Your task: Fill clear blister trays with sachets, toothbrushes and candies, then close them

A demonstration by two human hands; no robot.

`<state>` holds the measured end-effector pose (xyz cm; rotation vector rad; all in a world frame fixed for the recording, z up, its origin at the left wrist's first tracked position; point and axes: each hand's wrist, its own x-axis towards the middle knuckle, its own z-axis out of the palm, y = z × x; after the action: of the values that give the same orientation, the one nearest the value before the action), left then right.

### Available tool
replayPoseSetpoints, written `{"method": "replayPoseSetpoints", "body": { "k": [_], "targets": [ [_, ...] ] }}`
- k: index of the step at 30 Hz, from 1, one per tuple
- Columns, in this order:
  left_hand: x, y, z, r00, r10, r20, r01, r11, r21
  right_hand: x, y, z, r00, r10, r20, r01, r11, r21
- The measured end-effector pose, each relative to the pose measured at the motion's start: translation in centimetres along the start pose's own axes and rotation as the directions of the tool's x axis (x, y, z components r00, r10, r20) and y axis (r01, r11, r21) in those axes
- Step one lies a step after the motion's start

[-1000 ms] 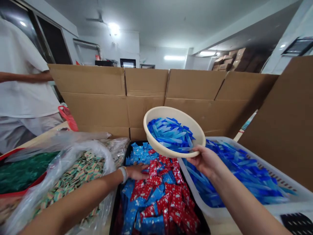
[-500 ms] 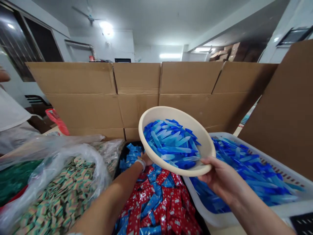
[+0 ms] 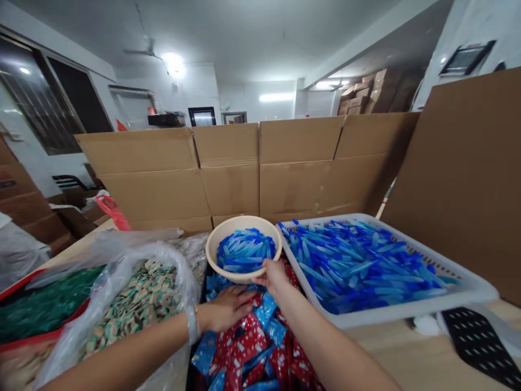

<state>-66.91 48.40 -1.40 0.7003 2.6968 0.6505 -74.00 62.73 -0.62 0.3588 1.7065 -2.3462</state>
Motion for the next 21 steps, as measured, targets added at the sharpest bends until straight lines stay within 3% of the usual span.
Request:
{"method": "replayPoseSetpoints", "body": {
  "k": [4,6,7,8,9,11,12,14,16,18,21],
  "targets": [
    [-6.1,2.8,2.4,0.999,-0.031,-0.015,0.032,0.998,0.053,-1.7,1.7,-1.2,1.0,-0.014,-0.014,0.011,0.979,-0.203],
    [-7.9,3.4,4.2,0.999,-0.002,0.037,-0.002,0.995,0.102,-3.5,2.0,-3.5,0.991,-0.132,-0.03,0.118,0.953,-0.278],
    [-8.4,3.5,5.1,0.999,-0.001,0.05,-0.006,0.99,0.141,-4.7,2.3,-5.0,0.963,-0.266,-0.032,0.236,0.899,-0.369],
    [-8.6,3.3,6.0,0.999,-0.012,0.036,0.005,0.982,0.187,-6.0,2.8,-6.6,0.903,-0.428,-0.024,0.362,0.791,-0.492],
    [-8.6,3.1,6.8,1.0,-0.027,-0.009,0.028,0.971,0.236,-7.4,3.6,-8.2,0.812,-0.583,-0.002,0.453,0.632,-0.629],
    [-8.2,2.4,7.9,0.991,-0.025,-0.13,0.066,0.944,0.323,-9.7,5.7,-10.8,0.63,-0.774,0.054,0.444,0.302,-0.843],
    [-7.9,2.1,8.1,0.984,-0.005,-0.178,0.07,0.93,0.36,-10.5,6.8,-11.7,0.585,-0.81,0.055,0.383,0.216,-0.898],
    [-7.4,1.6,8.1,0.97,0.031,-0.243,0.076,0.904,0.421,-11.2,8.9,-12.7,0.548,-0.834,0.063,0.304,0.129,-0.944],
    [-6.9,1.3,7.5,0.959,0.041,-0.279,0.095,0.884,0.458,-11.1,9.8,-12.8,0.535,-0.839,0.102,0.311,0.084,-0.947],
    [-6.3,0.9,6.7,0.95,0.035,-0.31,0.122,0.873,0.472,-10.7,9.3,-12.5,0.508,-0.852,0.127,0.325,0.053,-0.944],
    [-5.1,0.3,5.6,0.94,0.051,-0.337,0.118,0.878,0.464,-10.1,6.6,-12.6,0.474,-0.872,0.123,0.28,0.018,-0.96]
  ]
}}
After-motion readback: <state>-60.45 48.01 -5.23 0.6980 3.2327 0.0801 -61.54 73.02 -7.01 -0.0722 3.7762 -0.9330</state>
